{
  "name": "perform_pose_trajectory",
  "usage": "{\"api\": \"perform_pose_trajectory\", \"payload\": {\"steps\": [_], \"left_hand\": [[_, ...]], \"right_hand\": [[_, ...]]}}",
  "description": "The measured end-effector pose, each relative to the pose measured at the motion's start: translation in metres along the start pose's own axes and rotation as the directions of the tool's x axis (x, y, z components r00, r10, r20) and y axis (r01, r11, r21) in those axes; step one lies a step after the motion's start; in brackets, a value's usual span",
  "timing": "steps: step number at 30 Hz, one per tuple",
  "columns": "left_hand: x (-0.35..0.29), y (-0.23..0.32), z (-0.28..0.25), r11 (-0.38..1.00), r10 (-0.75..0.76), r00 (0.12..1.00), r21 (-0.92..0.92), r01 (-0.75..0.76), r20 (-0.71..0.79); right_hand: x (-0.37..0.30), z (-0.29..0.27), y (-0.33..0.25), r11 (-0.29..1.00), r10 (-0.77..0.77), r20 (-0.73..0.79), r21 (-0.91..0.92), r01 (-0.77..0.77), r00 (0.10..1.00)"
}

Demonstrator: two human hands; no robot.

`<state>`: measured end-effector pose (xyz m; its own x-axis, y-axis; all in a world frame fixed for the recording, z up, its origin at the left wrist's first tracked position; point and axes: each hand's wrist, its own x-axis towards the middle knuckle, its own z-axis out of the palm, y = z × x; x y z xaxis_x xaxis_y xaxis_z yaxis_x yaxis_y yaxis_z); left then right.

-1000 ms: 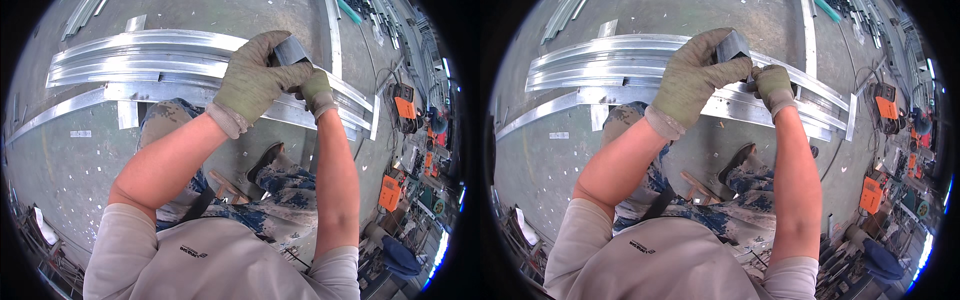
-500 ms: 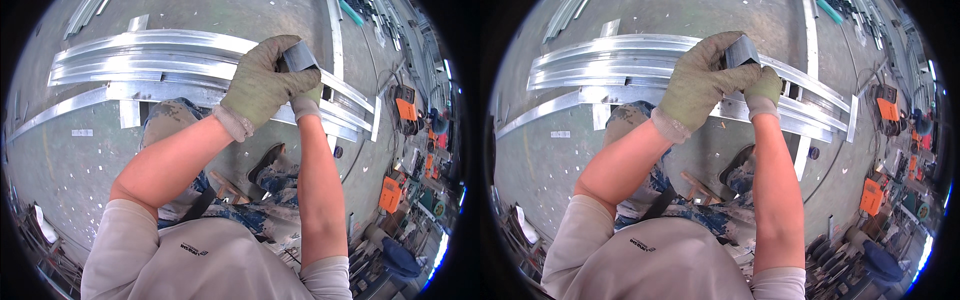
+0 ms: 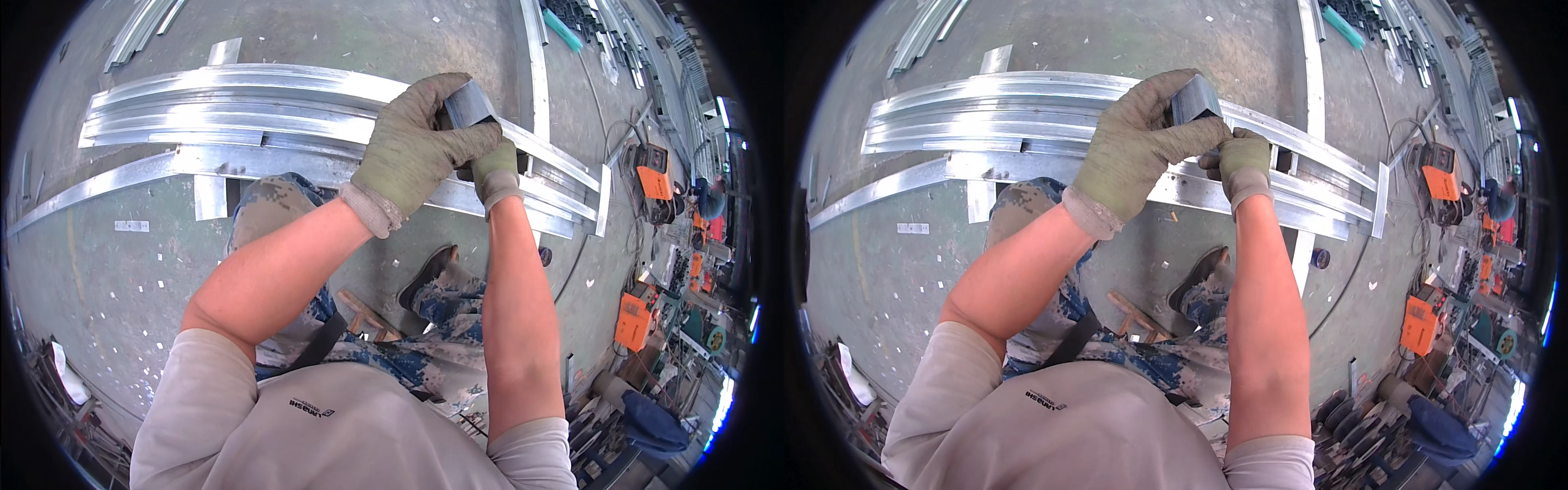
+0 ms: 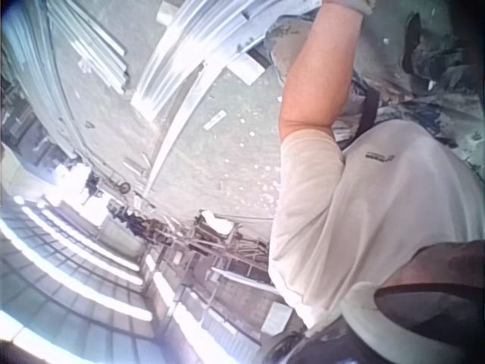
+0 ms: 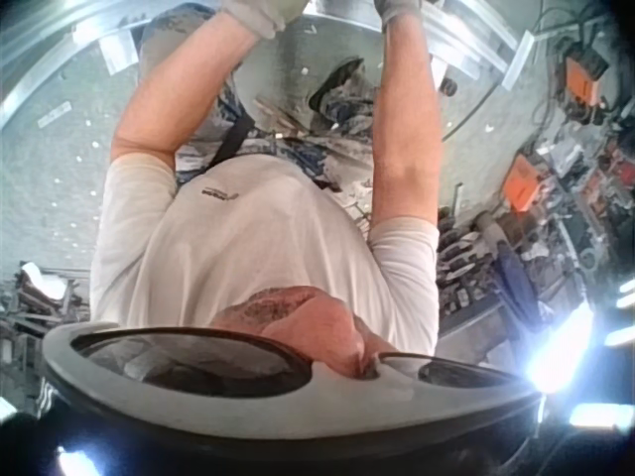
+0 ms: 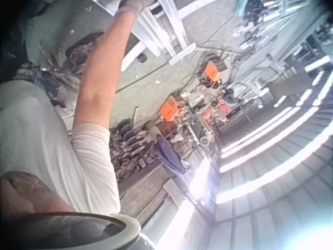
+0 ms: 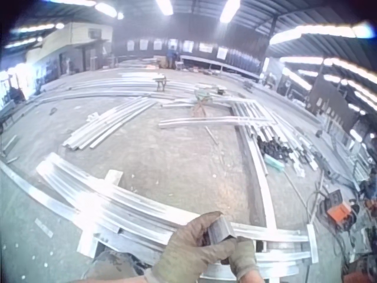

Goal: The person sits on the floor and welds small metal brackets onto a curved metal frame using a welding torch. They repeatedly pick up brackets, position them, and weld them in place.

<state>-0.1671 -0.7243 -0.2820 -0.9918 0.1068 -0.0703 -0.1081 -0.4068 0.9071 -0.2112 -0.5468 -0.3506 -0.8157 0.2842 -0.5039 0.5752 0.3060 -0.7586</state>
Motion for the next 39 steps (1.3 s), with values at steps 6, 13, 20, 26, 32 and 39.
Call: {"api": "perform_pose_trajectory", "payload": {"steps": [6, 13, 20, 26, 32, 39], "left_hand": [[0.0, -0.013, 0.025, 0.991, -0.1, 0.995, -0.089, 0.099, -0.006], [0.002, -0.006, 0.009, 0.988, -0.125, 0.992, -0.085, 0.126, 0.015], [0.0, -0.016, 0.009, 0.993, -0.093, 0.994, -0.072, 0.097, 0.053], [0.0, -0.02, 0.006, 0.994, -0.113, 0.989, 0.002, 0.113, 0.094], [0.0, -0.021, 0.001, 0.997, -0.061, 0.992, 0.045, 0.056, 0.113], [-0.001, -0.021, -0.004, 0.999, -0.024, 0.991, 0.037, 0.02, 0.13]], "right_hand": [[0.005, -0.011, 0.006, 0.931, -0.053, 0.027, -0.36, 0.059, 0.998], [0.026, -0.009, -0.001, 0.95, -0.05, 0.276, -0.284, 0.131, 0.96], [0.056, 0.01, -0.009, 0.612, -0.216, 0.091, -0.763, 0.208, 0.972], [0.035, 0.011, 0.002, 0.428, -0.288, 0.146, -0.865, 0.263, 0.946], [0.025, 0.021, -0.003, 0.565, -0.325, -0.107, -0.819, 0.102, 0.94], [0.092, 0.014, 0.047, 0.413, -0.571, 0.143, -0.801, 0.433, 0.809]]}}
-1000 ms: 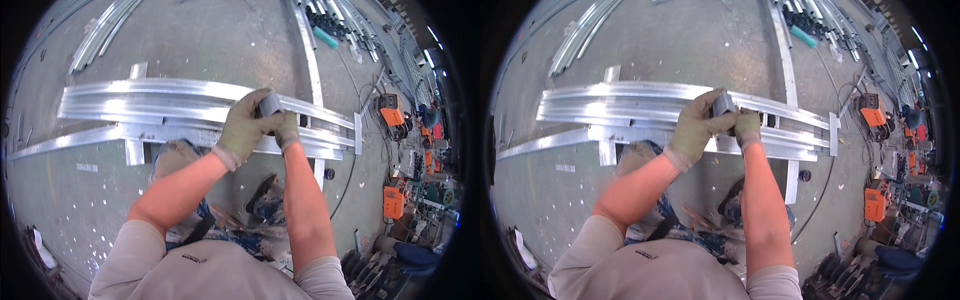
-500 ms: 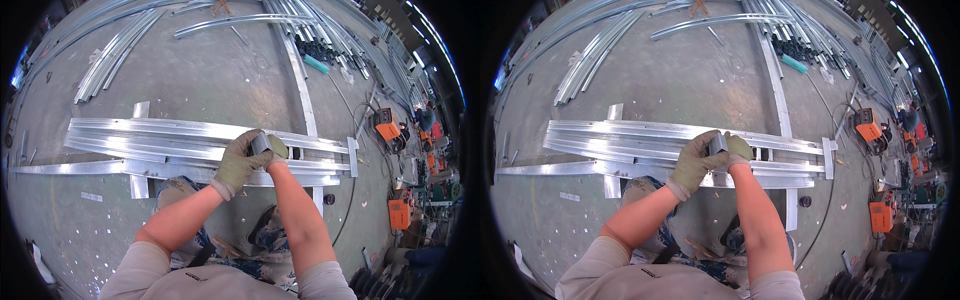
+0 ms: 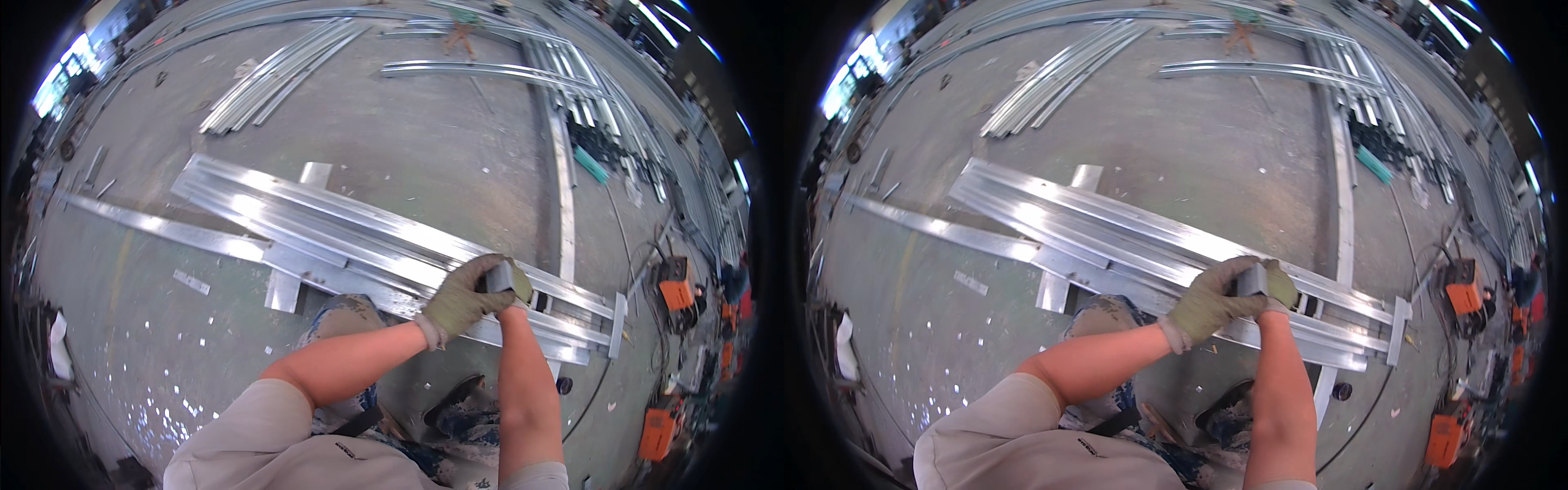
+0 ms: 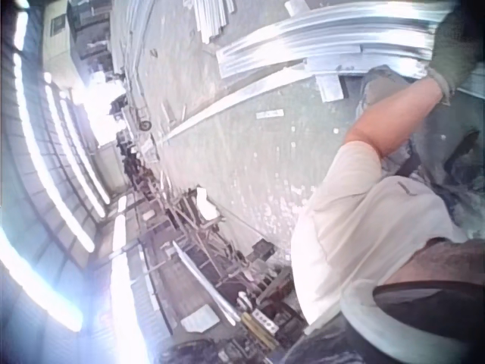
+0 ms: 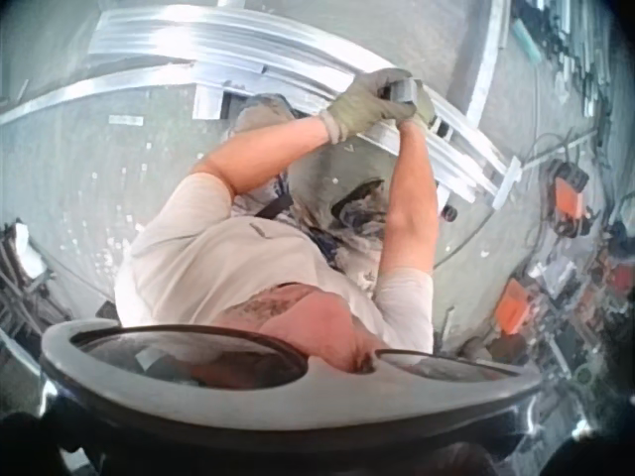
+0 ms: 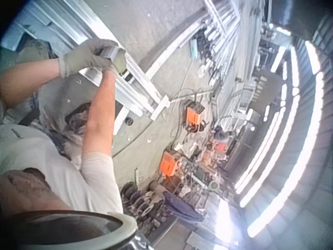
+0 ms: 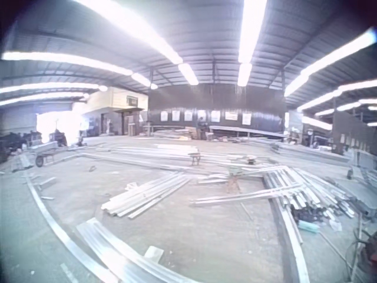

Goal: The person sits on the floor and welds small metal brackets onto a curved metal frame using a welding torch. They repeatedly pick up brackets, position them, and weld them in place.

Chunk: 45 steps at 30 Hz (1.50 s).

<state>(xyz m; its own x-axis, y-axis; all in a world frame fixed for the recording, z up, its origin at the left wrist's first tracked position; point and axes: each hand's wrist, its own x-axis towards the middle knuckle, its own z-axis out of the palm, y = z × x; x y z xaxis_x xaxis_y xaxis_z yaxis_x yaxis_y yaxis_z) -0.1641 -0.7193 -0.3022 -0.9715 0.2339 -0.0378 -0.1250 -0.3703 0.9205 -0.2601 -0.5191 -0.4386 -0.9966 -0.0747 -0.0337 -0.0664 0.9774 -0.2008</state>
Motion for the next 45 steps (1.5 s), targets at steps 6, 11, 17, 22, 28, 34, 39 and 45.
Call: {"api": "perform_pose_trajectory", "payload": {"steps": [6, 11, 17, 22, 28, 34, 39, 45], "left_hand": [[-0.003, 0.018, 0.005, 0.989, -0.122, 0.992, -0.081, 0.124, 0.036], [-0.007, 0.019, 0.012, 0.997, -0.072, 0.996, -0.027, 0.074, 0.053], [-0.019, 0.028, 0.026, 0.999, -0.039, 0.992, 0.025, 0.036, 0.119], [-0.025, 0.031, 0.031, 0.99, -0.061, 0.995, 0.131, 0.051, 0.075], [-0.015, 0.01, 0.03, 0.993, 0.003, 0.995, 0.114, -0.015, 0.102], [-0.004, -0.008, 0.016, 1.0, 0.002, 0.999, 0.02, -0.003, 0.048], [-0.002, -0.011, 0.026, 0.999, 0.0, 0.997, 0.054, -0.005, 0.083], [0.001, -0.016, 0.016, 0.998, -0.009, 1.0, 0.064, 0.007, 0.021]], "right_hand": [[-0.012, -0.014, 0.003, 0.997, 0.067, 0.03, 0.025, -0.068, 0.997], [-0.02, -0.025, 0.013, 0.994, 0.095, 0.045, 0.049, -0.097, 0.995], [-0.032, -0.047, 0.028, 0.986, 0.145, 0.063, 0.072, -0.15, 0.987], [-0.035, -0.046, 0.022, 0.988, 0.128, 0.077, 0.072, -0.133, 0.989], [-0.029, -0.042, 0.021, 0.993, 0.092, 0.061, 0.062, -0.096, 0.994], [0.003, -0.031, -0.026, 0.991, 0.106, 0.107, 0.068, -0.114, 0.989], [0.0, -0.025, -0.018, 0.974, 0.137, 0.096, 0.17, -0.152, 0.986], [-0.013, -0.07, -0.044, 0.895, 0.341, 0.226, 0.22, -0.388, 0.913]]}}
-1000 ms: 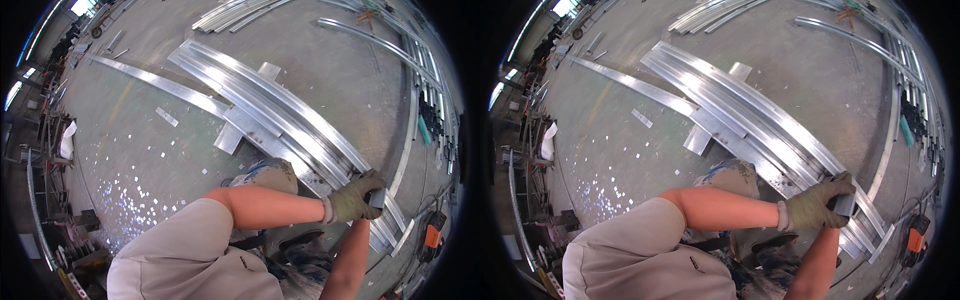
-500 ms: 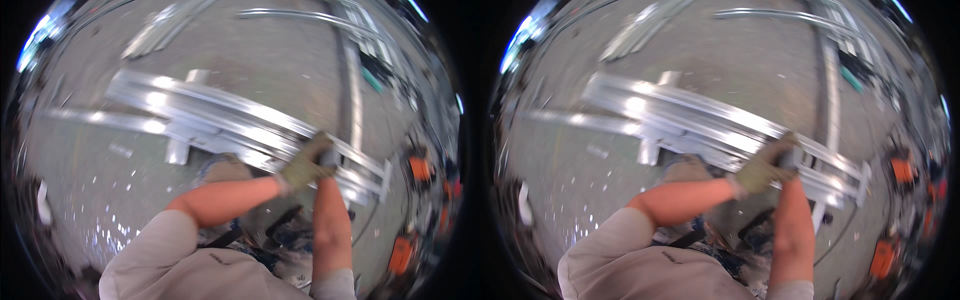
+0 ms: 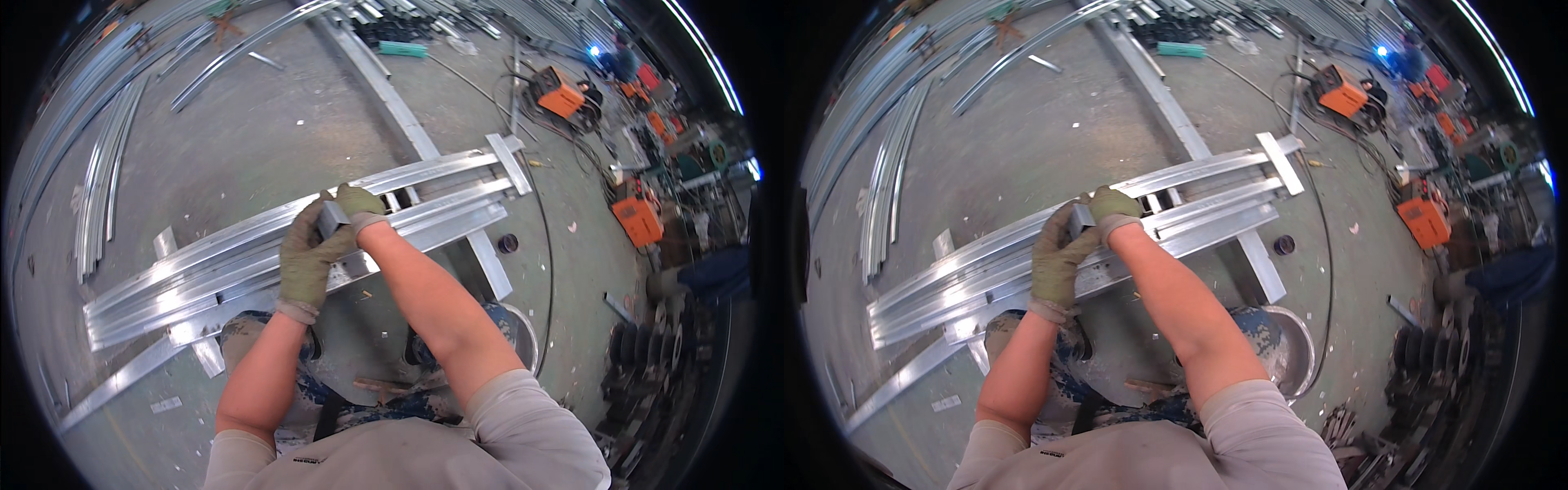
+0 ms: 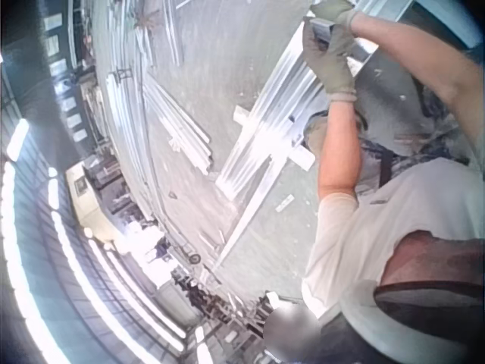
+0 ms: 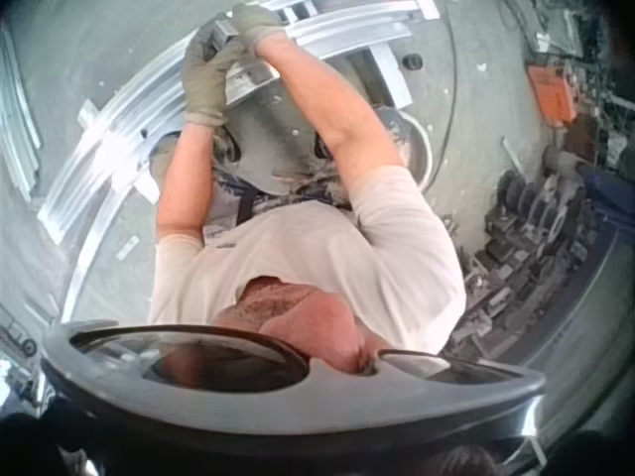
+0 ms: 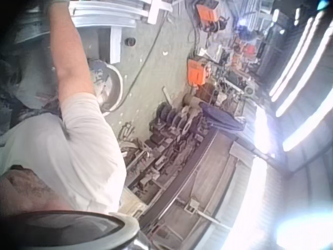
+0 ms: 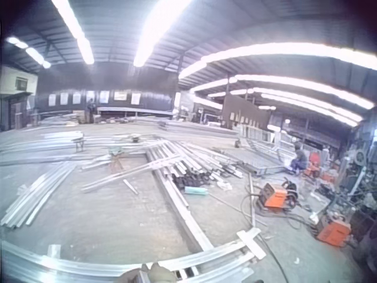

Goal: The person sits on the floor and welds small metal brackets onto a curved metal frame using a welding torch. They repeatedly pick up brackets, position them, and weld them in place.

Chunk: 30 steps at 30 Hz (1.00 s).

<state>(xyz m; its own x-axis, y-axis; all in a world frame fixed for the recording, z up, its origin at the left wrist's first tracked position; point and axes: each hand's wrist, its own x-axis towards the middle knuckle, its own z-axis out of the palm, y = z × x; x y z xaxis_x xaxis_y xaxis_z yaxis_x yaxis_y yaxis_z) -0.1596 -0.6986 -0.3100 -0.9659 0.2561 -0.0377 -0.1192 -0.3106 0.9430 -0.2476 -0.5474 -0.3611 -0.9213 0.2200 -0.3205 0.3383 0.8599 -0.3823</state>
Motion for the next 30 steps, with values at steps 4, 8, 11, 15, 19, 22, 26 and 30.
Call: {"api": "perform_pose_trajectory", "payload": {"steps": [4, 8, 11, 15, 19, 22, 26, 30], "left_hand": [[0.003, -0.005, -0.004, 0.995, 0.019, 0.998, 0.097, -0.013, -0.054], [0.007, -0.009, -0.003, 0.992, 0.033, 0.998, 0.121, -0.026, -0.054], [-0.004, -0.002, 0.013, 0.96, 0.055, 0.996, 0.271, -0.07, 0.064], [-0.014, -0.032, 0.021, 0.963, 0.049, 0.963, 0.245, -0.116, 0.263], [-0.034, -0.036, 0.043, 0.879, 0.041, 0.883, 0.403, -0.254, 0.467], [-0.038, -0.039, 0.044, 0.864, 0.044, 0.867, 0.417, -0.283, 0.497], [-0.024, -0.058, 0.024, 0.832, 0.014, 0.886, 0.486, -0.267, 0.464], [-0.023, -0.077, 0.012, 0.819, -0.049, 0.889, 0.528, -0.226, 0.456]], "right_hand": [[-0.034, -0.011, 0.006, 0.996, 0.001, -0.071, 0.092, 0.005, 0.997], [-0.082, -0.02, 0.029, 0.614, 0.028, -0.017, 0.789, -0.004, 0.999], [-0.152, -0.038, 0.022, 0.164, -0.074, -0.037, 0.985, 0.049, 0.997], [-0.175, -0.014, 0.038, 0.11, 0.016, -0.244, 0.964, 0.241, 0.97], [-0.21, -0.024, 0.073, 0.082, 0.185, -0.237, 0.971, 0.225, 0.954], [-0.245, -0.042, 0.113, 0.188, 0.31, -0.42, 0.906, 0.378, 0.853], [-0.306, -0.063, 0.185, 0.067, 0.57, -0.401, 0.893, 0.445, 0.718], [-0.336, 0.007, 0.286, 0.167, 0.827, -0.293, 0.943, 0.288, 0.479]]}}
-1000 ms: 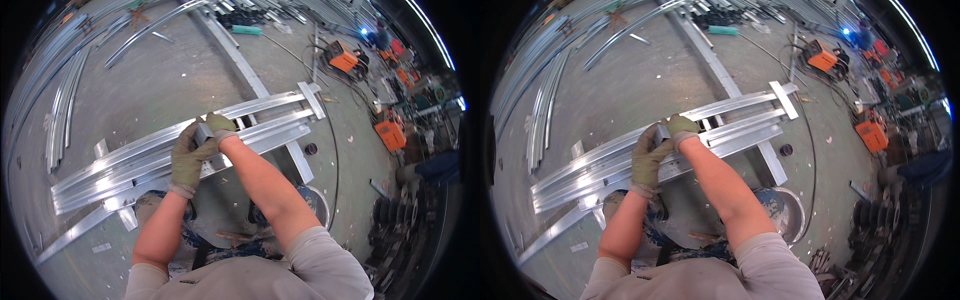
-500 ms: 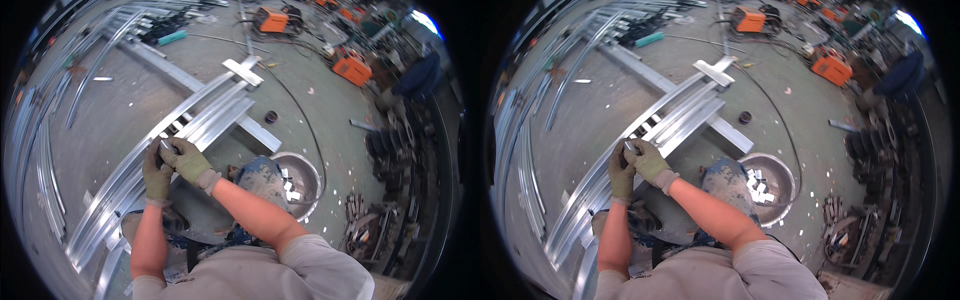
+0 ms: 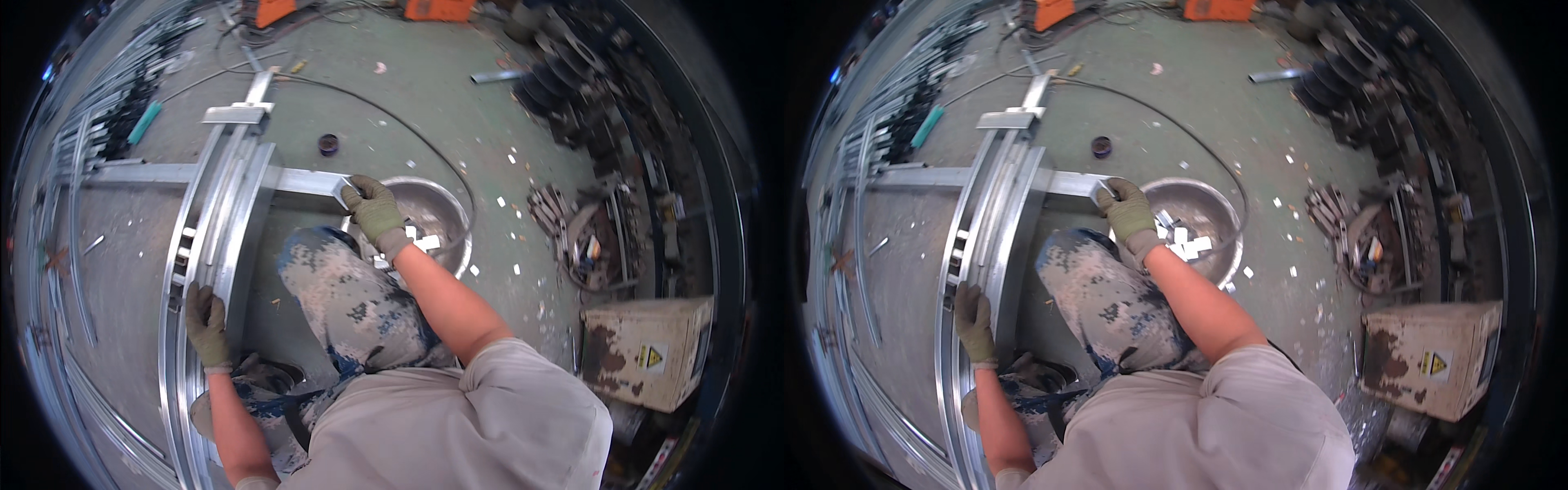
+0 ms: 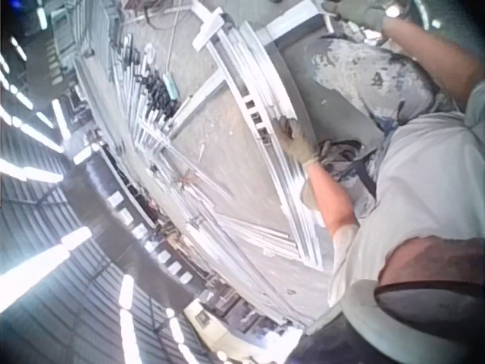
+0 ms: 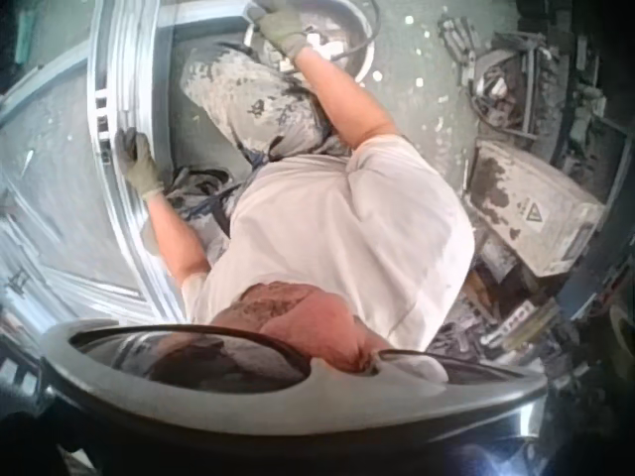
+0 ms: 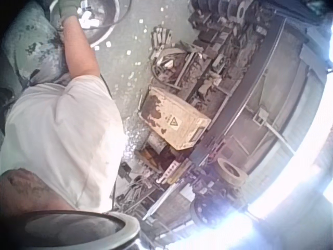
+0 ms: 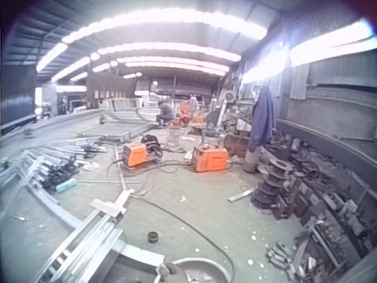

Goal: The person sits on the floor and welds small metal brackets onto a curved metal frame using a welding torch. They repeatedly pick up brackets, position them, and weld them in place.

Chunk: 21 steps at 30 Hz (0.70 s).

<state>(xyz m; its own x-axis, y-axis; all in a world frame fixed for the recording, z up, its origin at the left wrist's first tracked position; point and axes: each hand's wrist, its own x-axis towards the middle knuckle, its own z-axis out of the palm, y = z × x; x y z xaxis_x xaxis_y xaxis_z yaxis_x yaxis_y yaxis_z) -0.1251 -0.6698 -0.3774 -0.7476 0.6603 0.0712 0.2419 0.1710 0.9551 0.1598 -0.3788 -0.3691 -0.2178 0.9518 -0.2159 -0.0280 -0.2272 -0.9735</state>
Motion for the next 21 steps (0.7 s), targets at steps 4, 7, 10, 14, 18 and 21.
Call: {"api": "perform_pose_trajectory", "payload": {"steps": [4, 7, 10, 14, 18, 21], "left_hand": [[-0.012, -0.008, -0.003, 0.99, -0.14, 0.987, -0.017, 0.142, 0.075], [-0.014, -0.023, -0.014, 0.985, -0.158, 0.983, 0.085, 0.15, 0.097], [-0.02, -0.029, -0.017, 0.983, -0.172, 0.98, 0.082, 0.164, 0.098], [-0.022, -0.04, -0.02, 0.975, -0.195, 0.973, 0.132, 0.179, 0.125], [-0.023, -0.057, -0.03, 0.966, -0.237, 0.957, 0.146, 0.213, 0.168], [-0.026, -0.057, -0.032, 0.964, -0.247, 0.952, 0.144, 0.223, 0.179]], "right_hand": [[0.013, -0.095, 0.121, 0.829, 0.122, -0.211, -0.515, -0.217, 0.97], [-0.005, -0.129, 0.177, 0.689, 0.315, -0.239, -0.608, -0.394, 0.919], [-0.022, -0.136, 0.192, 0.67, 0.368, -0.308, -0.567, -0.48, 0.877], [-0.021, -0.139, 0.212, 0.705, 0.326, -0.327, -0.541, -0.459, 0.887], [-0.013, -0.138, 0.205, 0.692, 0.361, -0.314, -0.541, -0.478, 0.878], [-0.012, -0.132, 0.197, 0.669, 0.402, -0.318, -0.539, -0.513, 0.859]]}}
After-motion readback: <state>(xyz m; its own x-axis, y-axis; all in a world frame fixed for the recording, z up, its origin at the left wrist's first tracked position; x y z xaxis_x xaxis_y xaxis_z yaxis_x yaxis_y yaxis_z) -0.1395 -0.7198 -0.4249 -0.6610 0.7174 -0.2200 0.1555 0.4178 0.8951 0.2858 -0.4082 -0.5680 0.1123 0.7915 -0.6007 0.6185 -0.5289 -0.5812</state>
